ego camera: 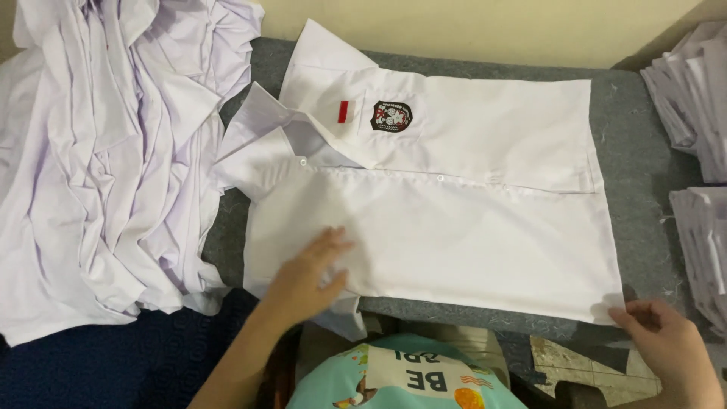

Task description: Folding and smoothing white school shirts on a work table in a factory.

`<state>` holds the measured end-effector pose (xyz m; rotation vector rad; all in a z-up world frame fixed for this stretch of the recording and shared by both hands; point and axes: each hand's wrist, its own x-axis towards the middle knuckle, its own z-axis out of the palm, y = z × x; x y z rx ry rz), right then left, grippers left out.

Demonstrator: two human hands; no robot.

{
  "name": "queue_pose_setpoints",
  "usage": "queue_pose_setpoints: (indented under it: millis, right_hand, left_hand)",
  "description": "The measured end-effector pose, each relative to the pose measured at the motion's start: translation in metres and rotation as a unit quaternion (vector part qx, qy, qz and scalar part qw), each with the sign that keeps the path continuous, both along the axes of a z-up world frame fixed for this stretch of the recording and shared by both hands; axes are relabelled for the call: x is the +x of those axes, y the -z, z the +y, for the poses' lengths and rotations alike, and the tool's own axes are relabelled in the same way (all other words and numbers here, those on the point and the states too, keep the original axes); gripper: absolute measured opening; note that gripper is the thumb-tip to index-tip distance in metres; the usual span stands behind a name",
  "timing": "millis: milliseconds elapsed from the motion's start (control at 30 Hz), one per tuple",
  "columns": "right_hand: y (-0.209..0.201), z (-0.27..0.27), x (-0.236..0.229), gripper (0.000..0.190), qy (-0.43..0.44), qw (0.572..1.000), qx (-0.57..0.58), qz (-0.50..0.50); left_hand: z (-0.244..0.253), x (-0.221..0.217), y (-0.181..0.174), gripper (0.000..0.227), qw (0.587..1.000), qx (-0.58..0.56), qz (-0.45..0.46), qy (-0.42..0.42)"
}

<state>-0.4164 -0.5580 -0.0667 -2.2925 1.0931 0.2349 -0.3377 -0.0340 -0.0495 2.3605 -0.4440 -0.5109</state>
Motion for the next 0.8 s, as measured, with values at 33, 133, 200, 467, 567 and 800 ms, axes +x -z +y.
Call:
queue_pose_setpoints:
  millis: [33,133,200,467,567,800]
  right_hand:
    - [-0.002,-0.001,0.002,0.034,-0.025,0.999,-0.02,0.018]
    - [0.001,-0.018,0.006,0.037,-0.077,0.993,-0.085,0.01]
    - [0.003,-0.025,0.023,0.037,-0.103,0.986,-0.131,-0.03]
    - [-0.077,0.039,0.119,0.041,-0.206,0.968,-0.105,-0.093]
    - [-0.082,0.052,0.162,0.046,-0.202,0.974,-0.094,-0.039]
    - [-0.023,0.011,0.229,0.055,-0.188,0.971,-0.129,0.073]
  left_hand:
    - [0.016,0.01,0.007,0.047,0.99,-0.007,-0.128,-0.062]
    - [0.057,0.043,0.011,0.041,0.95,0.032,-0.264,-0.161]
    - [0.076,0.071,0.014,0.046,0.934,0.078,-0.287,-0.2]
    - [0.07,0.142,0.031,0.034,0.872,0.094,-0.398,-0.268]
    - [0.062,0.178,0.042,0.061,0.907,0.101,-0.305,-0.272]
    - [0.035,0.223,0.007,0.071,0.93,0.147,-0.11,-0.319]
